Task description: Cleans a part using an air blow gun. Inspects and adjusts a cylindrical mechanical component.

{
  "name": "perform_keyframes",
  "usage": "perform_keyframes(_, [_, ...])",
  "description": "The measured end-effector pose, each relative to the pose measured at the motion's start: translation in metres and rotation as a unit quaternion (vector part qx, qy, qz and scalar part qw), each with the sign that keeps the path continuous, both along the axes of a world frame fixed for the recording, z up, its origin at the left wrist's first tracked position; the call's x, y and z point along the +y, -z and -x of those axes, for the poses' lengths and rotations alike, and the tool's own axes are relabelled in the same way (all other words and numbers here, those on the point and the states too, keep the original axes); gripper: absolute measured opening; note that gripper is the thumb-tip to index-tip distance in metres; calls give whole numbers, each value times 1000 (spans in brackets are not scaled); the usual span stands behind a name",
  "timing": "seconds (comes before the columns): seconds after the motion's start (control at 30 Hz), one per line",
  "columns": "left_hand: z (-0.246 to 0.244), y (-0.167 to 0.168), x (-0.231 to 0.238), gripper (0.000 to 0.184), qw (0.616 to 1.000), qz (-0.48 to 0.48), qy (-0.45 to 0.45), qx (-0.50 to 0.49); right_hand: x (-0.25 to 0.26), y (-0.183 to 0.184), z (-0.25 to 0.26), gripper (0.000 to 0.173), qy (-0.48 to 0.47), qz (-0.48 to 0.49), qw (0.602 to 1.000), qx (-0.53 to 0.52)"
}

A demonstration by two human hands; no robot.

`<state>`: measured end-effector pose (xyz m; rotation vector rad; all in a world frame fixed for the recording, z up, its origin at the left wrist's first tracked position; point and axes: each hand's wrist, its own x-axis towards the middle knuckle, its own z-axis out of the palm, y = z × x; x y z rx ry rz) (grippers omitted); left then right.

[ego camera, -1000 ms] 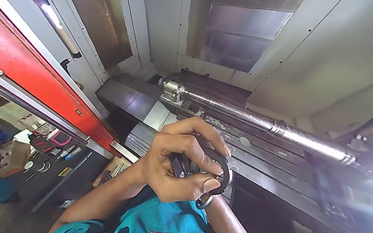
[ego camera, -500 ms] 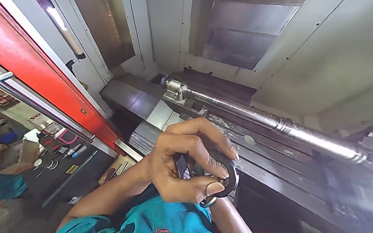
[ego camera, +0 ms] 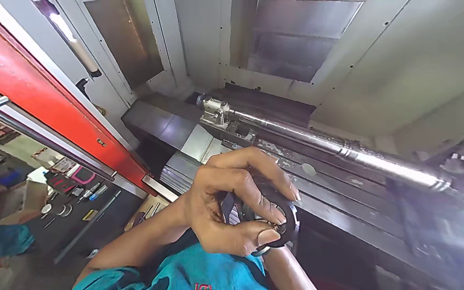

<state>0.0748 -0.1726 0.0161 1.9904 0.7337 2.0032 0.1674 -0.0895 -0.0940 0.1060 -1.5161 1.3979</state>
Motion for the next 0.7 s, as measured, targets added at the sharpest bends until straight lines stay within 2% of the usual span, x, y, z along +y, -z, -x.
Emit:
perform_keyframes(0.23, [-3,2,3,18,1000,-1,4,-4,-3,-21,0,13,17,25,1000,10])
perform_keyframes(0.4, [-4,2,3,18,1000,3,6,3,5,-3,9,20,85,-29,995,44])
perform_keyframes(0.7, [-6,1,7,18,1000,1,12,9,5,-13,2,21,136,-44,989,28])
